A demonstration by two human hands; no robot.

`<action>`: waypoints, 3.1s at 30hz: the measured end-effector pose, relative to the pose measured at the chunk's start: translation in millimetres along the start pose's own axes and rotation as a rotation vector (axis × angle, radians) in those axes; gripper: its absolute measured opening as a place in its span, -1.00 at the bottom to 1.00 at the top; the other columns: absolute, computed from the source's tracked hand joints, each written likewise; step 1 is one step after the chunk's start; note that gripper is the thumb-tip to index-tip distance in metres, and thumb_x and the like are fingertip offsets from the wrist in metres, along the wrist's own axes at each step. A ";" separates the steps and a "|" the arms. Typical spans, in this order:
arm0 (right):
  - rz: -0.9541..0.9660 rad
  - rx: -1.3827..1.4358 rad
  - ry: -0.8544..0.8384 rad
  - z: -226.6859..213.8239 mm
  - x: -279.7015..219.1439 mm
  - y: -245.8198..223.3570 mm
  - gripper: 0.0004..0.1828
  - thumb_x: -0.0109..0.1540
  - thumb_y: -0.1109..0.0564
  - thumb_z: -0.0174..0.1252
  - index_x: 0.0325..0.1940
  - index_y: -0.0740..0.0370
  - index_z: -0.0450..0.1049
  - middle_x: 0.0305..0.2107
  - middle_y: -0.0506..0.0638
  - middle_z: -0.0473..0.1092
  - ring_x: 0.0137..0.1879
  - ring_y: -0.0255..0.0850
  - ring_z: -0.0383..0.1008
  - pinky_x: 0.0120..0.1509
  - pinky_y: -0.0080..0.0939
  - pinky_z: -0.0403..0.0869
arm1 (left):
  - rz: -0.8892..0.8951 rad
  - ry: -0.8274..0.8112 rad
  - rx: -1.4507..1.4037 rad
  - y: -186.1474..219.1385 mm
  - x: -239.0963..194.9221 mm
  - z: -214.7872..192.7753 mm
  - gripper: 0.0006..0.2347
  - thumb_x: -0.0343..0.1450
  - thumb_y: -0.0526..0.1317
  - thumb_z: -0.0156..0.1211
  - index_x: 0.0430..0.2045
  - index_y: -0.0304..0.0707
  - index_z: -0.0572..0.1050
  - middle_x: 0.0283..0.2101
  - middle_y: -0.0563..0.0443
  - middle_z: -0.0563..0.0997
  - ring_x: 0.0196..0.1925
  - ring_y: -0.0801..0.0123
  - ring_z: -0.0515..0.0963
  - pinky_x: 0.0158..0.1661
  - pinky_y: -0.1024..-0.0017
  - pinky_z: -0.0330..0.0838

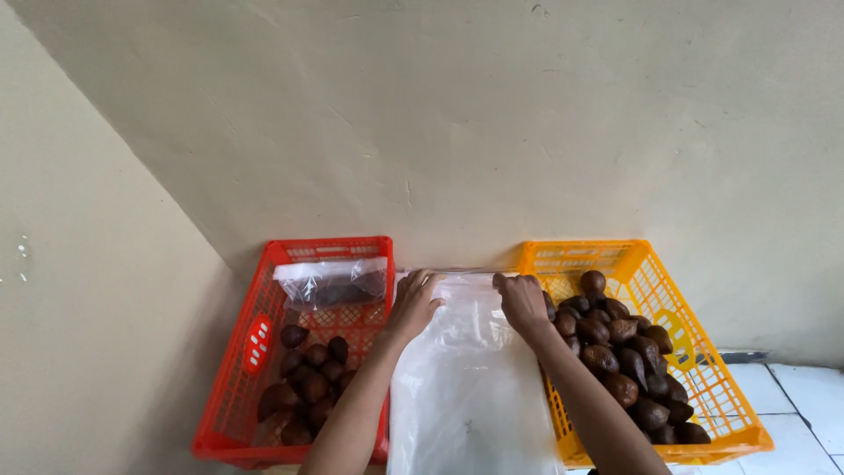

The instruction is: The person places dark brown fruits from two plastic baskets into a clear zip-top bag, seals it, and sets it aside. They repeat this process with a second bag, filling and sealing it before placing it in the red basket.

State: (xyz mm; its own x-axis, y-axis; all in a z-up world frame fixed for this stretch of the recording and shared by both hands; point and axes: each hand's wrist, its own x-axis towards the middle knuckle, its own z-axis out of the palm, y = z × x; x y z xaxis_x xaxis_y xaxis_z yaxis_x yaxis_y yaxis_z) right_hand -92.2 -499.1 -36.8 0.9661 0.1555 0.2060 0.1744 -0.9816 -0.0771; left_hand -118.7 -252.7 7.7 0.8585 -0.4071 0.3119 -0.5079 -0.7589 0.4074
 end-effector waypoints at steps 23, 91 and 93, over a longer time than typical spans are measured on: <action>-0.040 0.036 0.293 -155.2 -13.5 14.9 -0.56 0.25 -0.17 0.09 -0.61 0.10 0.53 -0.69 -0.01 0.38 -0.35 -0.05 0.43 0.04 0.12 0.26 | -0.236 0.246 0.106 10.2 23.7 -79.5 -0.82 0.35 -0.09 0.16 -0.55 -0.15 0.58 -0.37 -0.01 0.56 -0.29 0.09 0.63 -0.32 0.17 0.54; 0.145 1.818 0.112 -108.7 -70.2 32.5 -0.68 0.13 0.34 0.04 -0.02 0.38 0.29 -0.24 0.17 0.33 -0.16 0.01 0.43 -0.18 -0.03 0.45 | -0.386 0.123 -1.733 -10.1 -25.9 -59.6 -0.65 0.21 -0.50 0.15 -0.14 -0.21 0.38 -0.34 0.06 0.37 -0.29 0.37 0.47 -0.14 0.24 0.51; 0.206 1.601 0.158 -128.4 -72.4 19.3 -0.62 0.13 0.39 0.11 0.03 0.43 0.29 -0.35 0.19 0.31 -0.26 -0.02 0.42 -0.23 -0.09 0.46 | -0.465 0.129 -1.542 -0.7 -25.4 -59.7 -0.56 0.17 -0.58 0.16 -0.10 -0.21 0.35 -0.33 0.09 0.30 -0.34 0.42 0.44 -0.25 0.33 0.55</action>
State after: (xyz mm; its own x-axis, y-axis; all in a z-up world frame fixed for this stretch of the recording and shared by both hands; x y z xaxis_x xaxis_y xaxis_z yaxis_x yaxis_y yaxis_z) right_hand -183.2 -543.5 72.1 0.9864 -0.0686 0.1492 0.1579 0.1466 -0.9765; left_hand -144.4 -211.4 50.7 0.9796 -0.1959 -0.0443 0.1284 0.4416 0.8880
